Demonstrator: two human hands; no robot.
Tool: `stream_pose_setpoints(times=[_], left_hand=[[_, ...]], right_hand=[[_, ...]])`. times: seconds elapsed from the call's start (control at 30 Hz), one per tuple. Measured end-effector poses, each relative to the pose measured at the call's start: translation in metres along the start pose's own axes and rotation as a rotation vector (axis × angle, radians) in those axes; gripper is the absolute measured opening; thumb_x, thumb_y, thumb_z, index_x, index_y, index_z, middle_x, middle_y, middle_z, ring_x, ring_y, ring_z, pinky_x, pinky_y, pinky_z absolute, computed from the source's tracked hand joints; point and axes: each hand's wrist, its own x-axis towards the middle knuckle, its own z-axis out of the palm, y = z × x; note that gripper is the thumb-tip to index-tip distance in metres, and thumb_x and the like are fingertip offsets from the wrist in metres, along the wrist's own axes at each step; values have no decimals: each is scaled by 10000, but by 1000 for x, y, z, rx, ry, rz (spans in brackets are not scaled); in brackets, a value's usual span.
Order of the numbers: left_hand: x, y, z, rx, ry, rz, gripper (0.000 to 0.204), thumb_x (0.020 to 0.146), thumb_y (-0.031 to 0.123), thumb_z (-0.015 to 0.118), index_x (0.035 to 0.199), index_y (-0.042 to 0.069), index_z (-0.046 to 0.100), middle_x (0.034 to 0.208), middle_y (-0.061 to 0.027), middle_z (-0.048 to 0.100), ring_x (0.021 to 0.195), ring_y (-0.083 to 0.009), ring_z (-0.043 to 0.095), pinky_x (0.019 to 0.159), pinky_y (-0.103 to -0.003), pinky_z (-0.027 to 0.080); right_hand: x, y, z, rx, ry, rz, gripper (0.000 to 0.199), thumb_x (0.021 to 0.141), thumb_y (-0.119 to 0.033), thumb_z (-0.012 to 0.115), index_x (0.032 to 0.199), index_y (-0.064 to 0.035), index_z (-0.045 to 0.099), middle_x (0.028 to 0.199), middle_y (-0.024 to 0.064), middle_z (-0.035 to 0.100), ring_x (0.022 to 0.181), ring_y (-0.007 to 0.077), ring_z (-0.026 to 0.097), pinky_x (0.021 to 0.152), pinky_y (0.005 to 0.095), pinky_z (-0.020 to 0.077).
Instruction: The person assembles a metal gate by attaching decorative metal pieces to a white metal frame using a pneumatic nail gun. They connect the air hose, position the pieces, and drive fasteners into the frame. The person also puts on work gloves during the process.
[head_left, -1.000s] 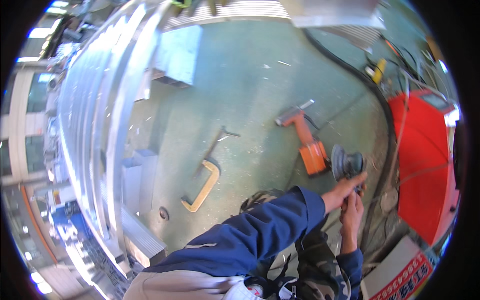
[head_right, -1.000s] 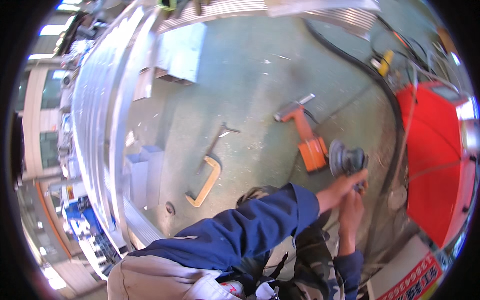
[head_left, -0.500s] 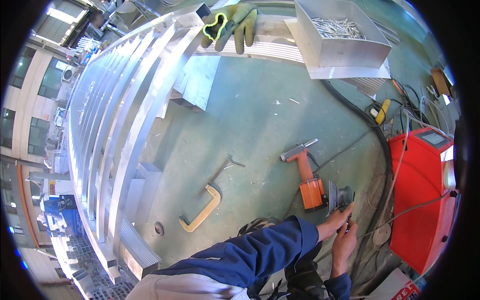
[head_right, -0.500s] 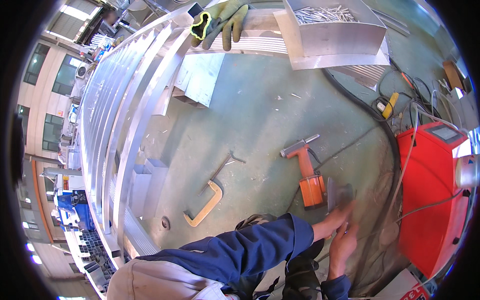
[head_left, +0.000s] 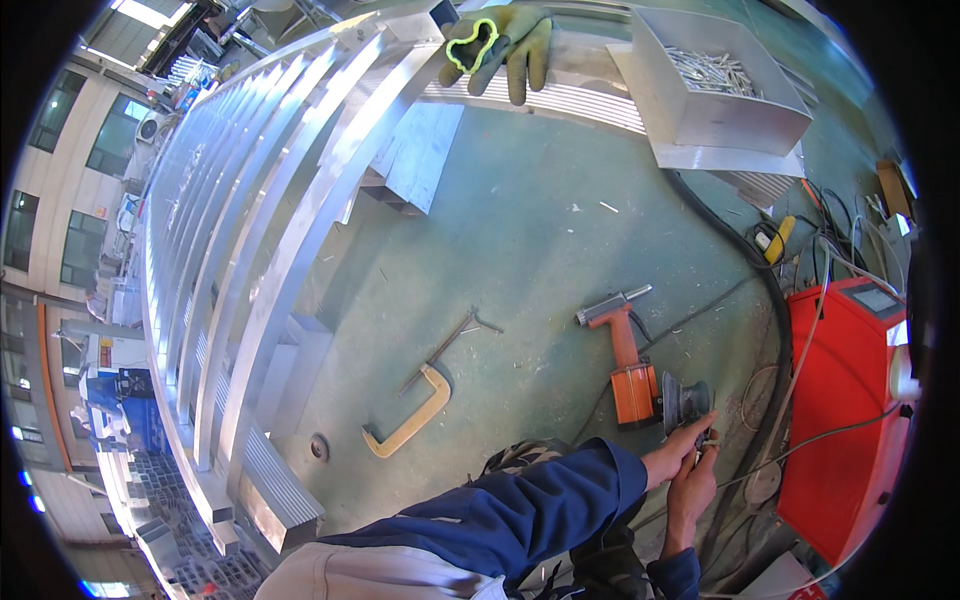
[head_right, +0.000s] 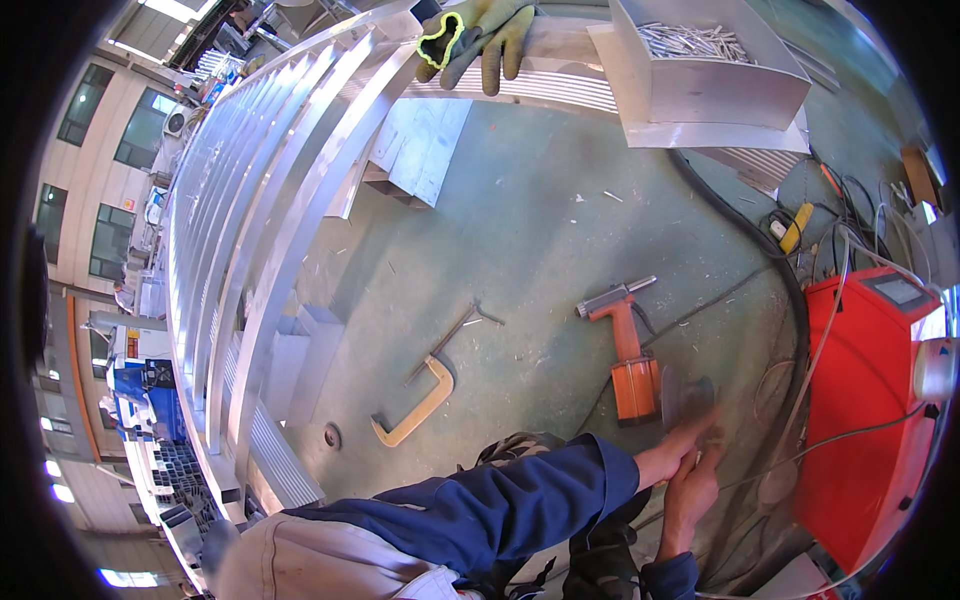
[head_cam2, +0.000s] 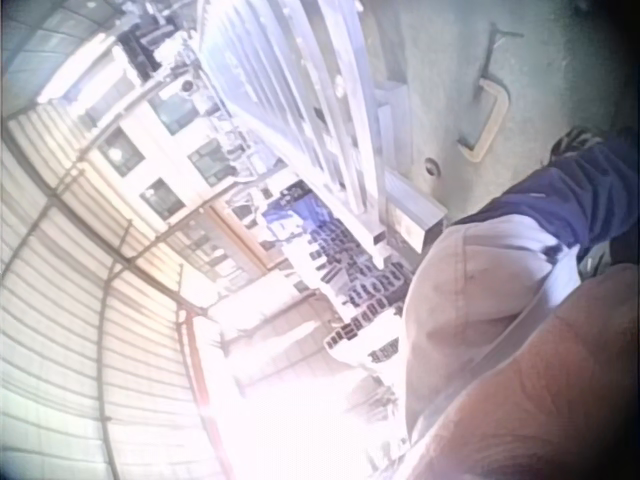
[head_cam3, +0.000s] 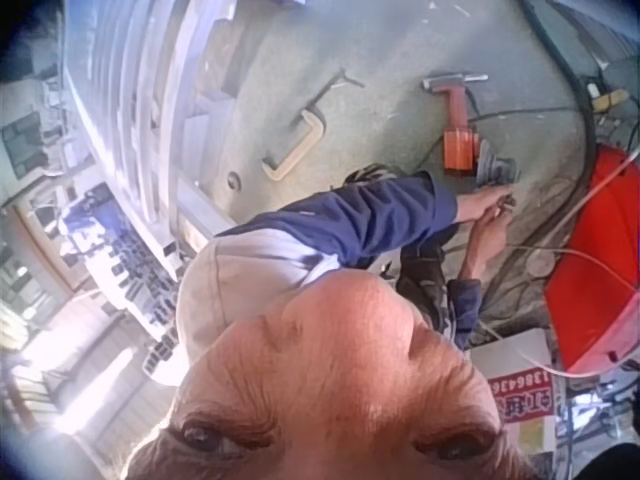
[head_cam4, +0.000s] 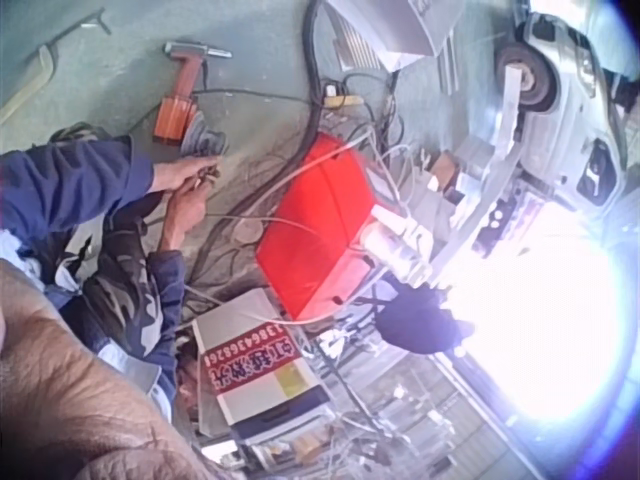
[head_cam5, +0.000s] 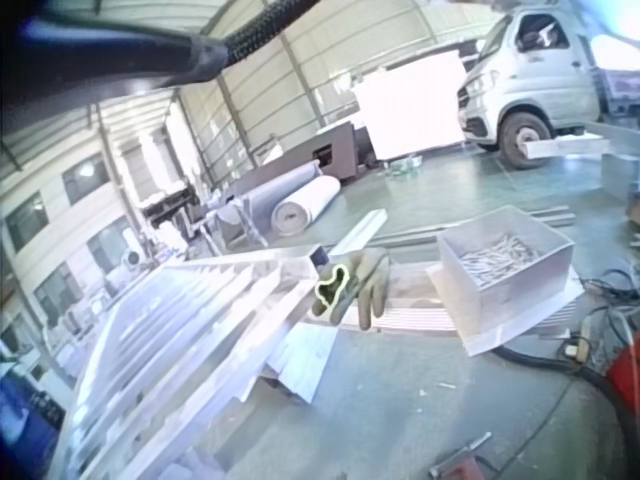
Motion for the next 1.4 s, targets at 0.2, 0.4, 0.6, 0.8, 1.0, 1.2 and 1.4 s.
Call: stream_pose_setpoints(times=[0.2, 0.4, 0.6, 0.8, 1.0, 1.2, 1.4], left_hand=[[38, -31, -37, 258, 114, 212, 577, 799, 624, 765, 878, 61, 665, 817, -37, 607, 710, -166, 542, 615, -343, 438], [43, -26, -49, 338, 143, 180, 600, 805, 616, 756, 905, 31, 661, 884, -73, 621, 762, -177, 542, 623, -367, 436], [15, 20, -37, 504, 152, 20, 423, 827, 486, 785, 767, 88, 656, 693, -35, 596, 575, -154, 525, 502, -331, 398], [20, 21, -11, 798, 40, -153, 350, 852, 427, 774, 845, 104, 638, 769, -16, 642, 574, -79, 527, 460, -271, 351], [46, 22, -27, 462, -188, -359, 389, 892, 444, 761, 1004, 96, 630, 914, -63, 668, 583, -68, 526, 448, -235, 353], [30, 7, -29, -6, 66, -254, 686, 906, 534, 712, 1289, 29, 450, 1099, -263, 647, 826, -246, 674, 684, -324, 585], [-31, 38, -25, 693, 137, -270, 913, 979, 677, 457, 1497, -41, 233, 1214, -289, 573, 958, -379, 700, 802, -415, 588]], right_hand=[[-3, 5, 11, -93, -131, 31, 354, 1005, -270, 528, 1279, -45, 521, 961, 289, 682, 844, 521, 634, 678, 603, 482], [-12, 2, 16, 115, -55, -33, 407, 1003, -235, 535, 1370, -60, 503, 1031, 317, 666, 943, 522, 628, 732, 570, 498], [-15, 6, -2, 86, -234, 104, 384, 1023, -331, 553, 1268, -37, 587, 1063, 271, 677, 947, 412, 679, 774, 472, 523], [-25, 56, 9, 386, -100, 315, 311, 989, -298, 635, 1045, 8, 644, 868, 156, 663, 761, 259, 626, 714, 387, 498], [-24, 53, 27, 491, 14, 385, 307, 953, -238, 674, 1108, 20, 615, 900, 90, 643, 785, 161, 585, 728, 318, 483], [-14, 73, 37, 651, -3, 420, 291, 935, -180, 686, 1136, 17, 610, 918, 79, 646, 817, 144, 596, 763, 305, 495], [-6, 47, 11, 717, -3, 375, 309, 950, -208, 675, 1152, 19, 620, 929, 103, 682, 842, 154, 642, 765, 313, 510]])
